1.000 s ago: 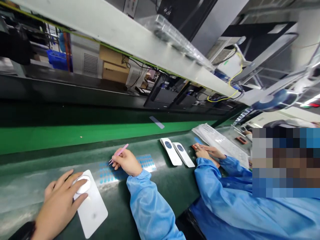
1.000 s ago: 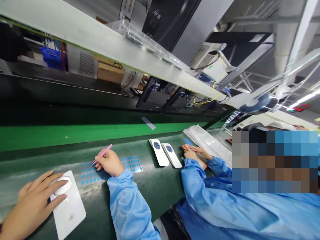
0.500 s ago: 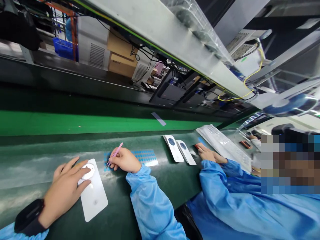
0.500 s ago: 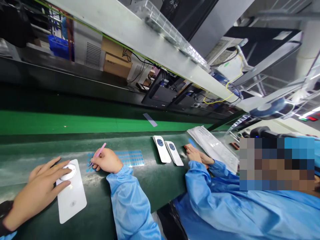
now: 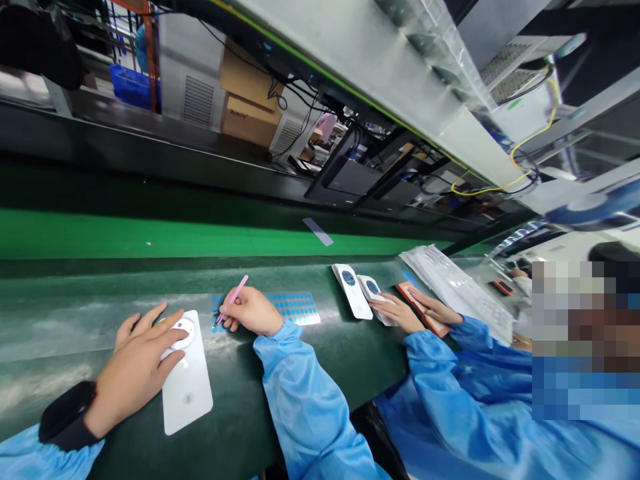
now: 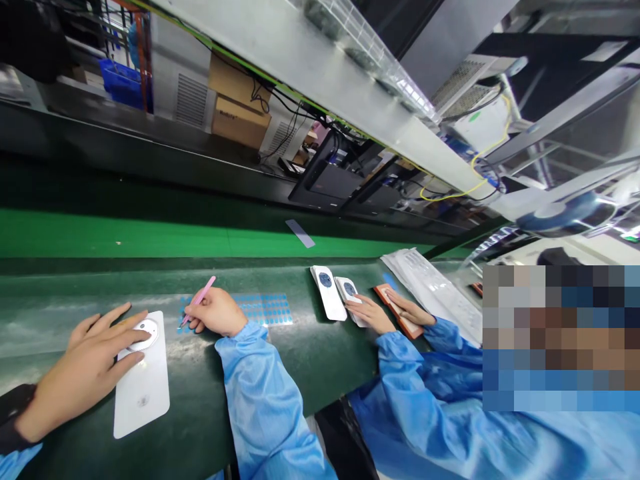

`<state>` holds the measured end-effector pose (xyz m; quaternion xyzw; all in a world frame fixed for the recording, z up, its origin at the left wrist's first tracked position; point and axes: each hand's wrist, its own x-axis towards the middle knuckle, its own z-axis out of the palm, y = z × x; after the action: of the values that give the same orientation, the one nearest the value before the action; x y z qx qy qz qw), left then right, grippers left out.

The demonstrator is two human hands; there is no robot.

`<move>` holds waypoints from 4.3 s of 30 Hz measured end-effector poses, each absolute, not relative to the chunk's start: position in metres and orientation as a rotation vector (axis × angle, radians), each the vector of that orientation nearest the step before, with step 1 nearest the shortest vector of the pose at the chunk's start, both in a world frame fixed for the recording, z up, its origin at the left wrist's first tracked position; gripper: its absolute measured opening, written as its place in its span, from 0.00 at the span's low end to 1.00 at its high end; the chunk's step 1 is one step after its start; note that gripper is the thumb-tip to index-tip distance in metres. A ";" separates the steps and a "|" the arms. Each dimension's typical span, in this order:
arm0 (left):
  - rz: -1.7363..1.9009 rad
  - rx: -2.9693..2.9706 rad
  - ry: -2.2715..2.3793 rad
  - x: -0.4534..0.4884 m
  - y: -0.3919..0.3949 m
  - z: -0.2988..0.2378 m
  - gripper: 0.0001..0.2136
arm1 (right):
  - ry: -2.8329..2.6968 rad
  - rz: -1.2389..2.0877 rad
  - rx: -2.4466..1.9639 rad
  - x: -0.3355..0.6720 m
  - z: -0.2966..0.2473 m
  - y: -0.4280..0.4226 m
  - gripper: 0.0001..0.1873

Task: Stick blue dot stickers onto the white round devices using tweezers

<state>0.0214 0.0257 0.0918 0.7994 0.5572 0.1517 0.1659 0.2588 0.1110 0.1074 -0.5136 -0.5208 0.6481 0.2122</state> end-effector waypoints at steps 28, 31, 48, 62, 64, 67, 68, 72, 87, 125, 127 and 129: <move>0.439 2.219 1.547 0.017 0.027 0.089 0.09 | -1.337 1.852 -1.357 0.231 0.107 0.089 0.18; 0.403 2.201 1.543 0.018 0.028 0.093 0.07 | -1.337 1.840 -1.339 0.236 0.107 0.091 0.18; 0.290 2.156 1.426 0.020 0.027 0.096 0.11 | -1.357 1.873 -1.425 0.230 0.108 0.089 0.19; 0.303 2.162 1.404 0.022 0.027 0.099 0.09 | -1.351 1.853 -1.543 0.224 0.123 0.088 0.14; 0.299 2.160 1.406 0.022 0.027 0.100 0.09 | -1.351 1.839 -1.583 0.222 0.128 0.088 0.16; 0.283 2.153 1.416 0.022 0.027 0.102 0.08 | -1.342 1.828 -1.626 0.220 0.133 0.087 0.17; 0.273 2.151 1.420 0.023 0.027 0.103 0.08 | -1.342 1.826 -1.636 0.219 0.134 0.087 0.17; 0.241 2.150 1.431 0.024 0.027 0.105 0.08 | -1.364 1.821 -1.634 0.220 0.133 0.086 0.17; 0.324 2.210 1.396 0.021 0.026 0.097 0.08 | -1.409 1.811 -1.589 0.222 0.127 0.087 0.17; 0.372 2.497 1.412 0.025 0.013 0.098 0.16 | -1.435 1.787 -1.572 0.221 0.122 0.089 0.15; 0.351 2.509 1.431 0.025 0.013 0.100 0.15 | -1.438 1.796 -1.525 0.224 0.120 0.091 0.14; 0.328 2.521 1.437 0.027 0.013 0.100 0.15 | -1.471 1.796 -1.468 0.228 0.118 0.091 0.13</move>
<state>0.0265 0.0132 0.1004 0.8580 0.4891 0.1115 0.1103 0.2275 0.0908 0.1183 -0.5240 -0.5253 0.6411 0.1962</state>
